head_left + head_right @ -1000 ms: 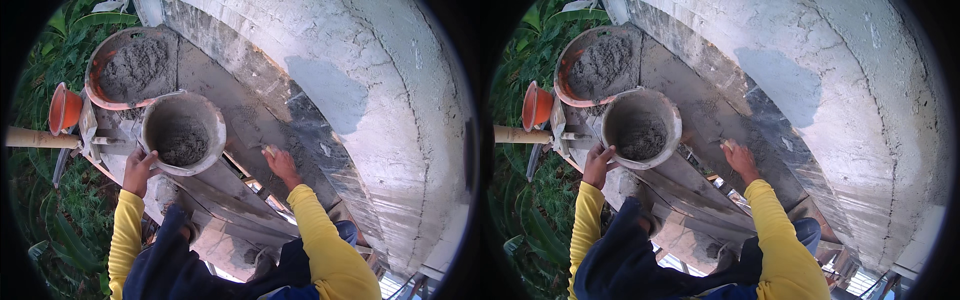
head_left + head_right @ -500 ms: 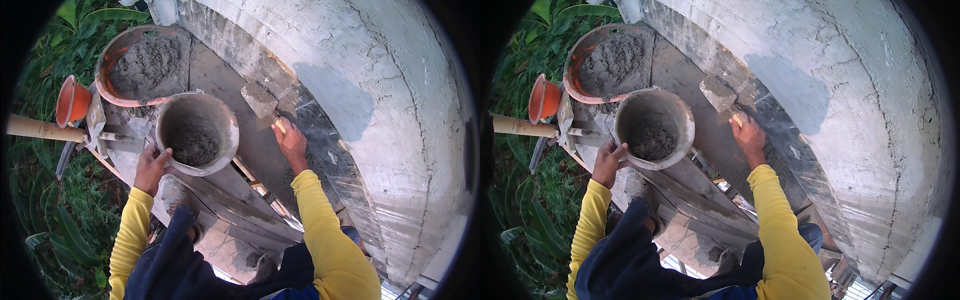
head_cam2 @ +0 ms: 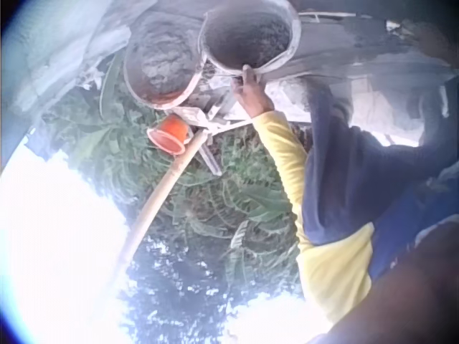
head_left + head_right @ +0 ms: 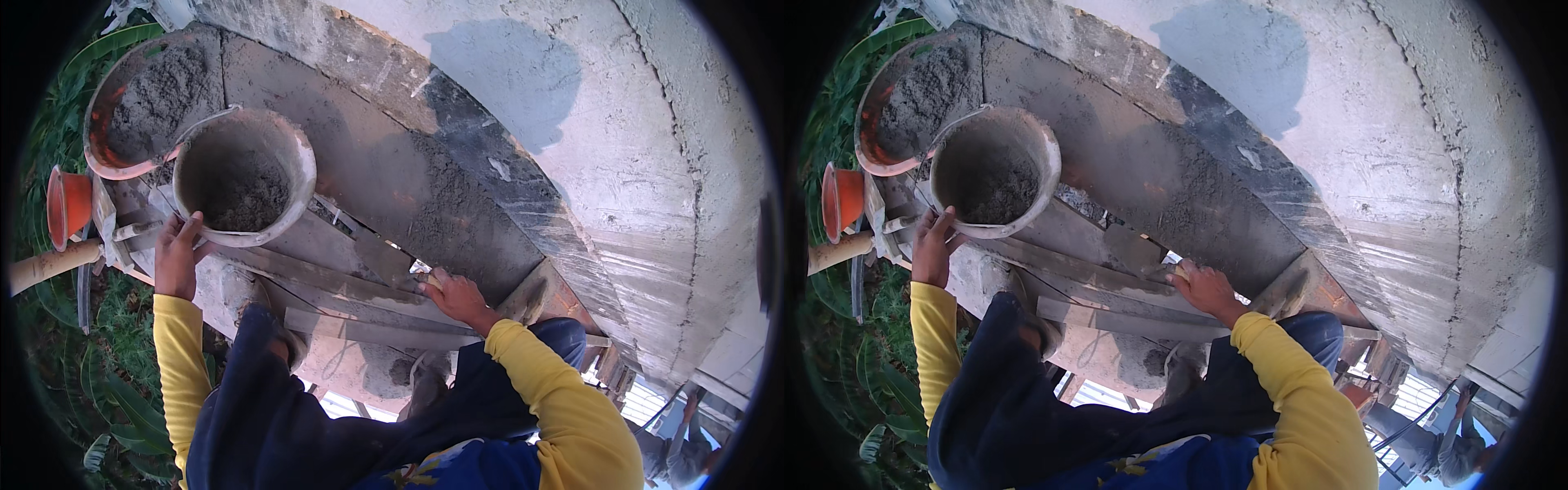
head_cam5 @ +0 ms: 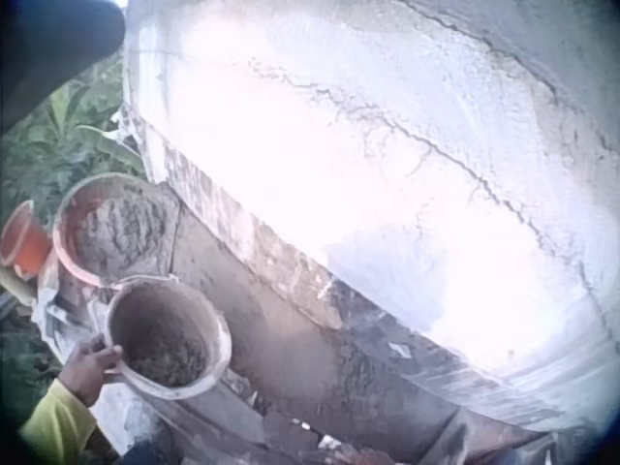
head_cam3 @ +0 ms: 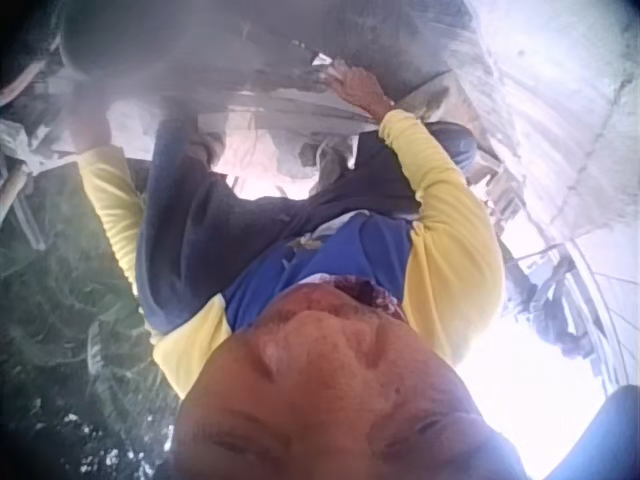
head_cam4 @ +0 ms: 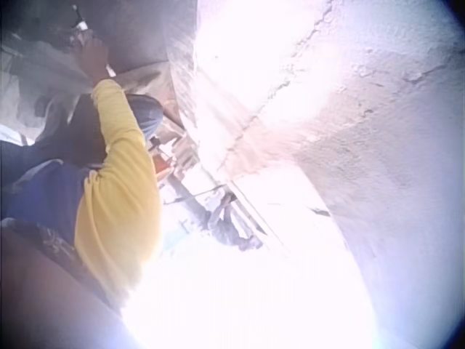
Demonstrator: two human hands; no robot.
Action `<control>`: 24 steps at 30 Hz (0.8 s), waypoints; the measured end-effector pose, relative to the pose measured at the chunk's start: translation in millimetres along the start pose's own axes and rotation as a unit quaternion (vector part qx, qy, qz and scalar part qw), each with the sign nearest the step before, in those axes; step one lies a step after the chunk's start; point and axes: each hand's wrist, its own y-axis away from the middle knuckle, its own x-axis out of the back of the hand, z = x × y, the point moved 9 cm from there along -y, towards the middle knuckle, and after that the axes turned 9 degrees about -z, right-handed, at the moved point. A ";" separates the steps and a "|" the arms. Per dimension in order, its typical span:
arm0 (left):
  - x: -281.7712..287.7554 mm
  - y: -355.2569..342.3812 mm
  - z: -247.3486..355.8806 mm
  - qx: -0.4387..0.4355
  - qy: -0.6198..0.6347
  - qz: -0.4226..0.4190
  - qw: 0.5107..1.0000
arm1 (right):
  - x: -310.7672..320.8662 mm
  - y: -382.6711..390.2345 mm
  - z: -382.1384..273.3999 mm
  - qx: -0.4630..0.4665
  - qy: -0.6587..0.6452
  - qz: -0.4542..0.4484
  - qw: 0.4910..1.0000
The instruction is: The person scoops wet cement from a basin using a trowel and applies it to a curved concrete wall. They smooth the surface with the trowel, transfer some cement into a bucket, and continue spreading and leveling the material along the wall.
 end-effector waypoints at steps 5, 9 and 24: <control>4.8 -1.9 -3.6 -0.008 -0.007 0.004 1.000 | -24.5 21.6 36.8 0.005 0.050 0.012 0.999; 0.4 3.5 -4.4 0.004 -0.014 0.023 1.000 | -13.9 29.3 85.9 -0.037 0.101 0.019 0.994; -11.1 8.8 -1.7 -0.020 -0.035 0.018 0.999 | 2.6 13.0 121.4 -0.058 0.118 0.039 0.991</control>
